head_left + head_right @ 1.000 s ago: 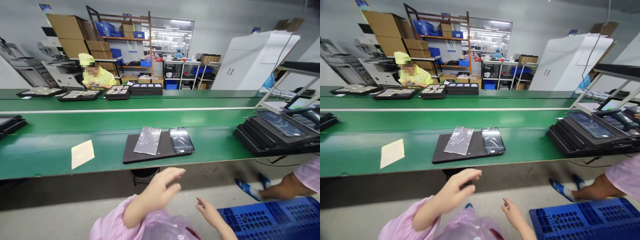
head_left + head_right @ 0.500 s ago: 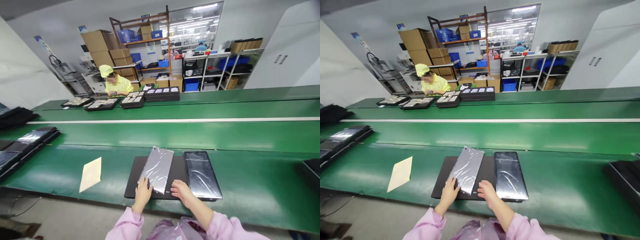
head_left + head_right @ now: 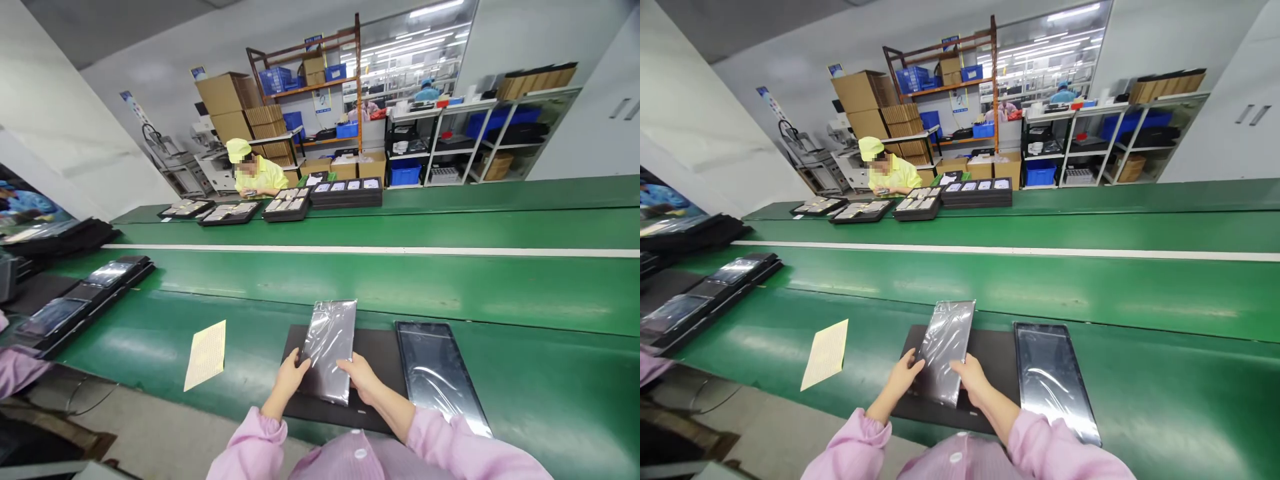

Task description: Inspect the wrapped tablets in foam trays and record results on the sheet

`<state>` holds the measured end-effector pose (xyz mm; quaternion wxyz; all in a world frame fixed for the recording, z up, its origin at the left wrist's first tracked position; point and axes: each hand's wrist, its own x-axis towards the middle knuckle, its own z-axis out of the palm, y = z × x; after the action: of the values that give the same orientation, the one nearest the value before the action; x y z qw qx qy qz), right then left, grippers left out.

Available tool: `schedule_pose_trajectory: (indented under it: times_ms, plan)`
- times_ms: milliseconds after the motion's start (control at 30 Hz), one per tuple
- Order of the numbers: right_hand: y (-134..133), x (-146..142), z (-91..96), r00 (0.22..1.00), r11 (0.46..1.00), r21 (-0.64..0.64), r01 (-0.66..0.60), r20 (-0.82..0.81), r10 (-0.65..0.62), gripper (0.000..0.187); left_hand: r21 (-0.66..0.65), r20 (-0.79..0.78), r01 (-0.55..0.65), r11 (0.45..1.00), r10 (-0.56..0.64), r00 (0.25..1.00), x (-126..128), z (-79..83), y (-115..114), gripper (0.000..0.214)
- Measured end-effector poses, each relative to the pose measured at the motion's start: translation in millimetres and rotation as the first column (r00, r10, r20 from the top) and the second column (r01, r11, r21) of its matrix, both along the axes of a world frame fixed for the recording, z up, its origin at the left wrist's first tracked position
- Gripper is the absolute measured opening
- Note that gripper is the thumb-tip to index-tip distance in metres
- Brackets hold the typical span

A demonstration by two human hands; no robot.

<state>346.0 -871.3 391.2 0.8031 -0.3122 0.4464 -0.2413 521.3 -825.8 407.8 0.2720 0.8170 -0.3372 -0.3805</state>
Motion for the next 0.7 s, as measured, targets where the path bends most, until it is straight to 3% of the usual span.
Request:
schedule_pose_trajectory:
  times_ms: [100,200,367,467,700]
  plan:
    - [5,-19,18.6,0.986,0.997,-0.066,-0.046,0.156,0.056,0.038,-0.126,-0.241,-0.01,0.992,-0.021,0.97,5,13.2,4,0.07]
    - [11,-43,33.8,0.967,0.991,-0.119,-0.053,0.243,0.081,0.048,-0.198,-0.469,0.03,0.98,-0.121,0.875,-5,29.7,15,0.078]
    - [16,-80,53.1,0.969,0.947,-0.321,-0.026,0.226,0.103,0.048,-0.252,-0.787,-0.053,0.966,-0.173,0.592,-34,64.7,23,0.066]
    - [21,-97,63.7,0.984,0.897,-0.44,-0.035,0.14,0.107,0.044,-0.276,-0.834,-0.041,0.96,-0.218,0.507,-48,83.5,21,0.056]
    - [36,-104,74.8,0.998,0.859,-0.508,0.064,0.052,-0.044,0.046,-0.303,-0.841,-0.007,0.953,-0.264,0.472,-60,100.7,17,0.052]
